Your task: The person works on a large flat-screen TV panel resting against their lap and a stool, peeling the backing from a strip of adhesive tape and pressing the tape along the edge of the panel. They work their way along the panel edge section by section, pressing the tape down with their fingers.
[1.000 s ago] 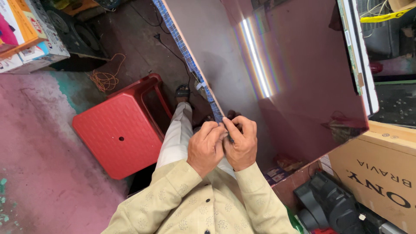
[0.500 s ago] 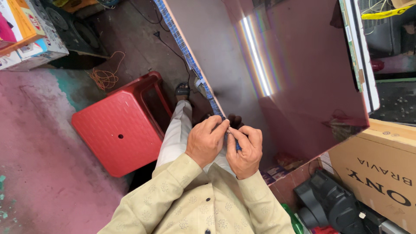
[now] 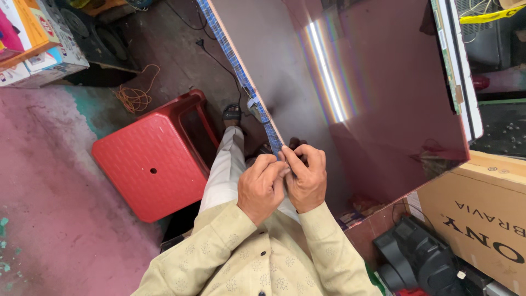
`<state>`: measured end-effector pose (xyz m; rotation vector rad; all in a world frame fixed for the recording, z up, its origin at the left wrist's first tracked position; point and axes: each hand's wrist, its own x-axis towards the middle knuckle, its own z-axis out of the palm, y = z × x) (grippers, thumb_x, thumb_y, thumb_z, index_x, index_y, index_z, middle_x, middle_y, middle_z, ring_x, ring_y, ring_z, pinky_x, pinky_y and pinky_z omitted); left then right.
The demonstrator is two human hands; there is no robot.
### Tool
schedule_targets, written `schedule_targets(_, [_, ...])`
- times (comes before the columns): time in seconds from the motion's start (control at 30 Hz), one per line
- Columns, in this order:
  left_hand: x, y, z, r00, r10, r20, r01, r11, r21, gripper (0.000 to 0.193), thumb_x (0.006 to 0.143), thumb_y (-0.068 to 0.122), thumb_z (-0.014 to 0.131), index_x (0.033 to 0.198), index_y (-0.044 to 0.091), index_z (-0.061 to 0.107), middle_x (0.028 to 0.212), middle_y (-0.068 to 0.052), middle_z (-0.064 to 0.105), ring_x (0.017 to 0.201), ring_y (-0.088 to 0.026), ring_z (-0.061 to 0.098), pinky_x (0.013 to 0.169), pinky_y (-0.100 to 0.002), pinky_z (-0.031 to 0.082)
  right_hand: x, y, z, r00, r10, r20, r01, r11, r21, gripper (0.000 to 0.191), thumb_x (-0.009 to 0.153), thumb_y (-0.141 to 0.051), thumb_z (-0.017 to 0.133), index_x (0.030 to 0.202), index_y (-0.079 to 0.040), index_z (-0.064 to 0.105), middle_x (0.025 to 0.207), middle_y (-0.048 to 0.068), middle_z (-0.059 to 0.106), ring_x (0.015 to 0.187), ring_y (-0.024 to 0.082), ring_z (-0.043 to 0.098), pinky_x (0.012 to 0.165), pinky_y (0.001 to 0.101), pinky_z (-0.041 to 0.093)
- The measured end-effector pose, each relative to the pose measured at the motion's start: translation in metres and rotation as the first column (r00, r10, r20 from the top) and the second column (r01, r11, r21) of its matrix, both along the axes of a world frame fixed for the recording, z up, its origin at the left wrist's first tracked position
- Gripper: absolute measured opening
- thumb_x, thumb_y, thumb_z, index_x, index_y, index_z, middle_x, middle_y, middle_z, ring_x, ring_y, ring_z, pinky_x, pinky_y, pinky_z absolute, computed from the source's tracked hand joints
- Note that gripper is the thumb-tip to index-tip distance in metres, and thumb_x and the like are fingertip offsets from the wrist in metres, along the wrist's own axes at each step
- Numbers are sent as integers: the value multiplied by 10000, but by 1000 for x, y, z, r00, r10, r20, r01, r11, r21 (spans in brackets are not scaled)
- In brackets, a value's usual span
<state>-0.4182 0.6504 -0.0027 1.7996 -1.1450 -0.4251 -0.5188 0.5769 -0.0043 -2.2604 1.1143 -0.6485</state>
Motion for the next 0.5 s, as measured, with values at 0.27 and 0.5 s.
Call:
schedule_targets(0.27, [9, 6, 6, 1000, -10, 17, 8, 994, 111, 338, 840, -33, 678, 1173, 26, 683, 1095, -122, 636, 897, -307, 682, 732, -402, 554, -7, 11, 4, 998, -47, 51, 50, 997, -64, 221, 842, 25, 795, 1050, -42, 760, 979, 67, 625, 876, 256, 579, 761, 378, 493])
schedule_targets(0.5, [6, -2, -10, 974, -136, 179, 139, 990, -3, 322, 807, 1, 728, 1126, -5, 687, 1034, -101, 631, 876, -284, 674, 715, -395, 539, -20, 21, 15, 997, -55, 46, 57, 997, -45, 205, 846, 25, 798, 1036, -46, 764, 961, 60, 629, 861, 245, 579, 750, 365, 491])
